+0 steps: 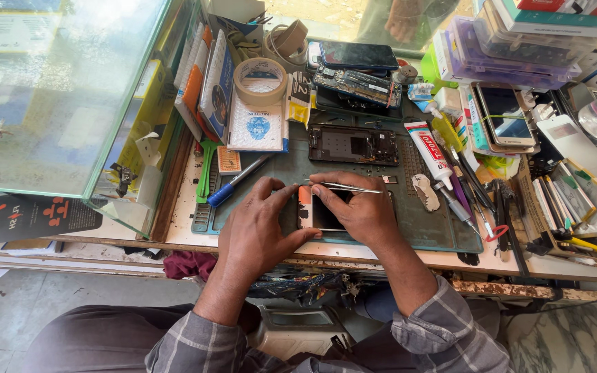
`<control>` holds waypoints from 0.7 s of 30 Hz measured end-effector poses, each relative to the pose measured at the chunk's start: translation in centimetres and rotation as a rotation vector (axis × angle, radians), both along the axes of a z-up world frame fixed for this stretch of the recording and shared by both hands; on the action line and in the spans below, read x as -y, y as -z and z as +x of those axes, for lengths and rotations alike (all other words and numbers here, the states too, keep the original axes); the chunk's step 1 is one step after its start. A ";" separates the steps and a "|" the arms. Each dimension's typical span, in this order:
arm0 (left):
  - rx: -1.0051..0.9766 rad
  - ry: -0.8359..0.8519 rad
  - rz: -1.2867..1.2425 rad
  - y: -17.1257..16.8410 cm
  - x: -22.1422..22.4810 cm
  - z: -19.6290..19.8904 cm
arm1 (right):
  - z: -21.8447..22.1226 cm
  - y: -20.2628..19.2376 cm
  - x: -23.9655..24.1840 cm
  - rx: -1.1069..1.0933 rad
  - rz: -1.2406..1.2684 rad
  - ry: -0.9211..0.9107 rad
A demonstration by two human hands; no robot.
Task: The person uses a metal spudger to carefully pry and separate the screen assembly from the smartphone frame. They work along the edges of the device, lifting the display to detach it from the chassis.
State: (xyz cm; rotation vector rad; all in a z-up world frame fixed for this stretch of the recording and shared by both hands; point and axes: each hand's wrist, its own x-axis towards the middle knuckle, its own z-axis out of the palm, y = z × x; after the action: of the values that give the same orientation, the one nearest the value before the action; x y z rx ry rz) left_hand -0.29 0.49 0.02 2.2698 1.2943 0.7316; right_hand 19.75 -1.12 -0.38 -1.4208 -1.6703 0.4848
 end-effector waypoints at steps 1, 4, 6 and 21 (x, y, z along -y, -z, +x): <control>0.001 0.011 0.019 0.0 0.0 0.0 | 0.0 0.0 0.1 0.001 0.010 -0.004; -0.003 0.034 0.051 0.0 -0.1 -0.1 | -0.2 -0.2 0.3 0.022 0.045 -0.003; -0.017 0.036 0.039 0.1 -0.1 -0.1 | -0.3 -0.4 0.3 0.012 -0.021 0.037; -0.064 0.042 0.009 0.1 -0.4 0.2 | 2.5 -0.5 1.8 0.088 -0.090 0.197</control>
State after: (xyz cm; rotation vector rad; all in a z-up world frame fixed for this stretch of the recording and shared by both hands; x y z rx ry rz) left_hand -0.13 0.90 -0.03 2.3382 1.2701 0.6565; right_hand 22.25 -2.94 0.08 -1.6745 -1.5727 0.3949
